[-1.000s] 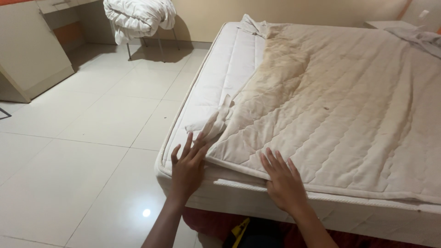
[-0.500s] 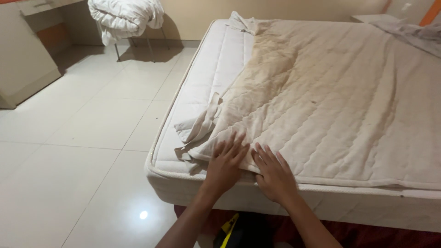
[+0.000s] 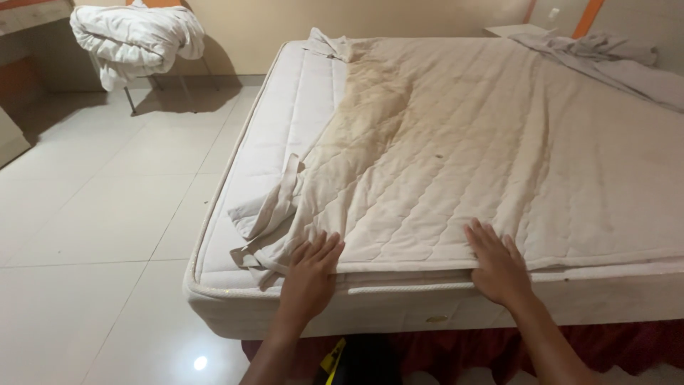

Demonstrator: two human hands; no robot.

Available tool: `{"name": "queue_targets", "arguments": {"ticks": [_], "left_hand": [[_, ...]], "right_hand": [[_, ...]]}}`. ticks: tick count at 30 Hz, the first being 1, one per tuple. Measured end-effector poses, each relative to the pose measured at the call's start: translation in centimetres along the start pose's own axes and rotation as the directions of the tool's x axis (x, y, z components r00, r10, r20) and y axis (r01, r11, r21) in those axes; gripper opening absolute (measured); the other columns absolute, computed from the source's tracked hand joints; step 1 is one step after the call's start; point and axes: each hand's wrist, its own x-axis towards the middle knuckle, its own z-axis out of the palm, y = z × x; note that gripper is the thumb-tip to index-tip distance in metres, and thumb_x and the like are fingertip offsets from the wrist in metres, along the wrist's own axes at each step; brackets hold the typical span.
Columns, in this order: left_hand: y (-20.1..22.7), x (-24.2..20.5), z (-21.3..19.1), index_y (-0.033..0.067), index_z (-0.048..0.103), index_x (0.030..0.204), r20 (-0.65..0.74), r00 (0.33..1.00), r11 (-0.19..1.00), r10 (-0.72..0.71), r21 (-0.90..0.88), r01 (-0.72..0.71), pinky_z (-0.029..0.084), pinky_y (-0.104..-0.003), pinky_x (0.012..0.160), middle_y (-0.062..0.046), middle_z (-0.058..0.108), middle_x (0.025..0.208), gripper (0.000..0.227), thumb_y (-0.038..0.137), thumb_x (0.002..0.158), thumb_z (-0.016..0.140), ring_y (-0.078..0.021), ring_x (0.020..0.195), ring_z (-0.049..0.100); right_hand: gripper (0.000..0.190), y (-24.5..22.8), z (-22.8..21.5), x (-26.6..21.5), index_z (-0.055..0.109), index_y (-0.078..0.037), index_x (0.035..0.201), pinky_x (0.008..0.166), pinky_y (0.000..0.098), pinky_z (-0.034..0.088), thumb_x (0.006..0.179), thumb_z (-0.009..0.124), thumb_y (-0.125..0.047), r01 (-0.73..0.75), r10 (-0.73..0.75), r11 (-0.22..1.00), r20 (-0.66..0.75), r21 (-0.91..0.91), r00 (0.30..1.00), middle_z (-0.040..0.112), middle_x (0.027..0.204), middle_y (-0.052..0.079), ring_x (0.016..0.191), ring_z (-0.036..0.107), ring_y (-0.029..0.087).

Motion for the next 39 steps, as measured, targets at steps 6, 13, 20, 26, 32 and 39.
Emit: {"name": "queue_targets", "arguments": {"ticks": [6,13,20,26,32,39], "left_hand": [[-0.2,-0.8,0.1,0.0082,0.062,0.135,0.023,1.000,1.000,-0.011,0.029,0.011,0.030,-0.048,0.115,-0.007,0.060,0.148,0.050,0.003,0.085,0.058,-0.0268,0.144,0.045],[3.2,0.7,-0.3,0.0079,0.057,0.141,0.139,0.979,0.987,-0.146,0.083,0.135,0.026,-0.054,0.114,-0.009,0.052,0.155,0.067,0.026,0.078,0.072,-0.0314,0.145,0.036],[10.6,5.1,7.6,0.0035,0.049,0.145,0.129,0.988,0.996,0.087,-0.008,-0.086,0.028,-0.057,0.114,-0.020,0.046,0.153,0.068,0.021,0.083,0.069,-0.0382,0.146,0.035],[14.9,8.5,13.2,-0.0010,0.049,0.146,0.075,0.967,0.969,0.243,-0.055,-0.239,0.031,-0.056,0.114,-0.019,0.047,0.156,0.062,0.012,0.087,0.061,-0.0383,0.148,0.038],[15.1,7.8,13.1,-0.0004,0.052,0.142,0.054,0.972,0.967,0.229,-0.129,-0.221,0.028,-0.058,0.115,-0.016,0.052,0.153,0.056,0.006,0.086,0.055,-0.0341,0.146,0.041],[15.3,7.6,12.6,0.0009,0.053,0.141,0.073,0.976,0.971,0.203,-0.147,-0.191,0.028,-0.056,0.116,-0.013,0.053,0.152,0.054,0.006,0.087,0.054,-0.0314,0.146,0.041]], "right_hand": [[0.097,-0.9,-0.3,-2.1,0.018,-0.018,0.162,0.126,0.0442,0.007,0.072,0.050,0.004,0.074,-0.074,0.997,-0.006,0.037,0.997,0.013,0.172,0.002,0.159,0.009,0.019],[0.104,-1.1,-0.4,-2.0,0.013,-0.020,0.166,0.125,0.0459,0.007,0.073,0.056,-0.002,0.069,-0.069,0.998,0.023,-0.003,0.997,0.008,0.171,0.002,0.157,0.007,0.020],[0.099,-1.4,-0.4,-2.3,0.017,-0.021,0.165,0.124,0.0476,0.008,0.076,0.057,-0.006,0.044,-0.044,0.999,0.034,0.009,0.998,0.011,0.170,0.003,0.157,0.010,0.022],[0.078,-0.6,0.1,-2.8,0.031,-0.012,0.159,0.125,0.0468,0.013,0.083,0.049,-0.002,0.089,-0.085,0.995,-0.085,0.050,0.993,0.024,0.170,0.008,0.158,0.019,0.024],[0.077,5.3,-0.6,-3.7,0.035,-0.008,0.156,0.123,0.0445,0.020,0.082,0.055,-0.007,0.006,0.018,0.987,-0.143,0.160,0.990,0.031,0.166,0.009,0.154,0.025,0.024],[0.065,13.7,-1.7,-4.3,0.042,-0.017,0.153,0.120,0.0452,0.027,0.089,0.053,-0.011,-0.320,0.321,0.947,-0.157,0.027,0.934,0.036,0.165,0.004,0.152,0.032,0.025]]}}
